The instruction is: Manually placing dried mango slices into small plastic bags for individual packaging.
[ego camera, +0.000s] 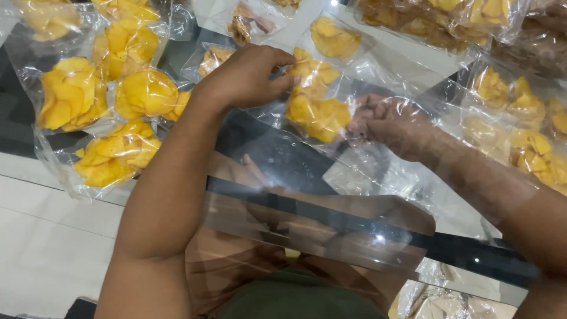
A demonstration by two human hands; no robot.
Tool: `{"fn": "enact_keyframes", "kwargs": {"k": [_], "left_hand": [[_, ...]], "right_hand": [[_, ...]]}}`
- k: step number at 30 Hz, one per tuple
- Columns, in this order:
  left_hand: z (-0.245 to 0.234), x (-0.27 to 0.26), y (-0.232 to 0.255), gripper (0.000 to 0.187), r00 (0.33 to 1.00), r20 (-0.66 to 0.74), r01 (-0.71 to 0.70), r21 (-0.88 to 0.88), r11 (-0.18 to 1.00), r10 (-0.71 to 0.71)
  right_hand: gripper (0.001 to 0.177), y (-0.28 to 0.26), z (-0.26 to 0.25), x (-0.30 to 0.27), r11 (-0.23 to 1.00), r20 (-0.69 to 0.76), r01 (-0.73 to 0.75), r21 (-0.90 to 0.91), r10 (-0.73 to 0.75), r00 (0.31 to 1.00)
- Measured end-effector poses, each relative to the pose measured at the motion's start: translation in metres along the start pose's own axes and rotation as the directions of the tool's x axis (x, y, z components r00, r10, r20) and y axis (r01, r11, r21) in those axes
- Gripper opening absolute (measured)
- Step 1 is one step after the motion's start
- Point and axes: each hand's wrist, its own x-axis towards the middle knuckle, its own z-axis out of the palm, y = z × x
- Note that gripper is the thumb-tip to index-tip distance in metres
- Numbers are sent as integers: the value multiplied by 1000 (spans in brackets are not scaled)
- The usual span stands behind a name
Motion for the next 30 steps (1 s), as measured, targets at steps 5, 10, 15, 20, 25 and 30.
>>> {"fn": "enact_keyframes", "kwargs": {"k": [5, 10, 15, 20, 25, 30], "left_hand": [[2, 2, -1, 43, 1000, 7, 1, 26, 1000, -1], [-4, -5, 9, 34, 999, 36, 28, 39, 999, -30], [1, -1, 0, 46, 1000, -5, 14, 54, 998, -14], [2, 2, -14, 53, 995, -100, -20, 85, 996, 29], [-4, -3, -7, 54, 998, -51, 29, 65, 997, -25], [1, -3, -1, 53, 999, -42, 13, 148, 989, -7]], "right_hand": [[16, 12, 19, 20, 836, 243, 378, 398, -493, 835], [10, 12, 33, 31, 882, 182, 441, 169, -467, 865], [11, -4, 32, 23, 921, 165, 381, 84, -390, 906], [21, 5, 37, 34, 938, 69, 269, 220, -290, 955], [33, -20, 48, 19, 973, -104, 232, 16, -229, 968], [46, -18, 45, 21, 831, 42, 468, -299, -479, 877]]}}
